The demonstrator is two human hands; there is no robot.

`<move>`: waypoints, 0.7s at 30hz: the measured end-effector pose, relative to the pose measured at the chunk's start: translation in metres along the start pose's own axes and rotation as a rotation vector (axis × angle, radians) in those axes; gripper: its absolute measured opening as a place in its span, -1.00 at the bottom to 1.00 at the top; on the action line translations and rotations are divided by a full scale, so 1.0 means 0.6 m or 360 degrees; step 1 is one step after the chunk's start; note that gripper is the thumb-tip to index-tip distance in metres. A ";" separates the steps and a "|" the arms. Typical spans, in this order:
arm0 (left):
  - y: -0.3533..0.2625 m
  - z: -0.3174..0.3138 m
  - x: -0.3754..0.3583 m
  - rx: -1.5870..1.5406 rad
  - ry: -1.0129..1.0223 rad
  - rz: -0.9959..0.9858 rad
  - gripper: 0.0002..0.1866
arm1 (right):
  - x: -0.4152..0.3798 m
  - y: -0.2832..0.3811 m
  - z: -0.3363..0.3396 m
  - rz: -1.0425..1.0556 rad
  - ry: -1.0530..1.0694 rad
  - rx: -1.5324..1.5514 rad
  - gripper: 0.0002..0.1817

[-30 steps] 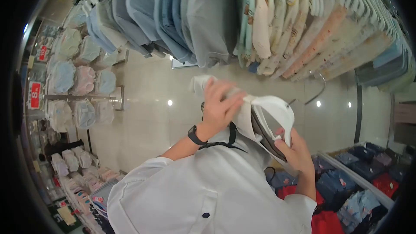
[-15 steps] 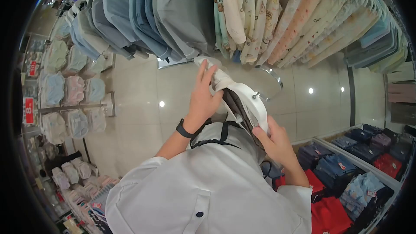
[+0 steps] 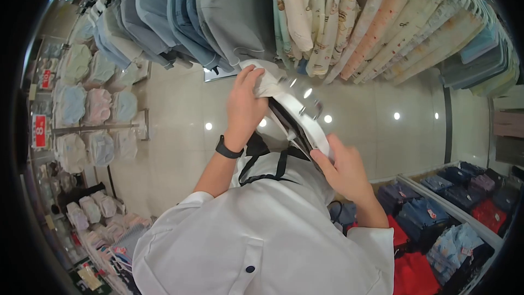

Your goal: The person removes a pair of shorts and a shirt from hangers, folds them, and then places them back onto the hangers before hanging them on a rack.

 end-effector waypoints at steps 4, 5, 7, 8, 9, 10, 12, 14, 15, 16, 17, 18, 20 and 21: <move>0.054 0.040 0.008 0.0307 -0.0299 -0.0240 -0.55 | 0.006 0.031 0.003 0.0369 -0.0098 -0.0422 -0.71; 0.090 0.044 0.012 0.0145 -0.0185 -0.0044 -0.57 | 0.007 0.036 0.010 0.0424 -0.0188 -0.0480 -0.72; 0.125 0.055 0.014 -0.0018 -0.0082 0.0155 -0.59 | 0.010 0.028 0.012 0.0422 -0.0191 -0.0477 -0.74; 0.139 0.046 0.007 -0.0128 0.0090 0.0269 -0.61 | 0.009 0.024 0.012 0.0406 -0.0202 -0.0470 -0.76; 0.151 0.033 -0.002 -0.0241 0.0261 0.0384 -0.64 | 0.009 0.021 0.009 0.0409 -0.0189 -0.0472 -0.76; 0.158 0.035 -0.008 -0.0241 0.0252 0.0400 -0.64 | 0.010 0.013 0.007 0.0347 -0.0187 -0.0401 -0.77; 0.170 0.030 -0.018 -0.0375 0.0202 0.0441 -0.68 | 0.014 0.005 0.009 0.0291 -0.0169 -0.0333 -0.78; 0.169 0.025 -0.030 -0.0452 0.0145 0.0435 -0.72 | 0.022 -0.002 0.007 0.0219 -0.0041 -0.0341 -0.75; 0.167 0.026 -0.034 -0.0523 0.0088 0.0412 -0.76 | 0.026 0.003 0.008 0.0251 -0.0027 -0.0337 -0.75; 0.166 0.024 -0.040 -0.0449 -0.0002 0.0296 -0.76 | 0.030 0.011 0.002 0.0319 0.0026 -0.0402 -0.73; 0.162 0.027 -0.044 -0.0362 -0.0102 0.0183 -0.76 | 0.036 0.019 -0.008 0.0402 0.0082 -0.0463 -0.70; 0.160 0.032 -0.044 -0.0384 -0.0101 0.0204 -0.76 | 0.038 0.017 -0.014 0.0471 0.0110 -0.0452 -0.70; 0.150 0.045 -0.040 -0.0399 -0.0132 0.0216 -0.77 | 0.048 -0.009 -0.030 0.0402 0.0217 -0.0182 -0.66; 0.140 0.052 -0.040 -0.0395 -0.0147 0.0212 -0.77 | 0.051 0.006 -0.041 0.0451 0.0250 -0.0179 -0.66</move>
Point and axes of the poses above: each hand's wrist, its own x-axis towards the middle knuckle, its own z-axis out of the back of the hand, y = z × x, the point moved 10 cm from there along x, towards the middle knuckle, and after that the axes turned 2 degrees about z, right-handed, at the moved point
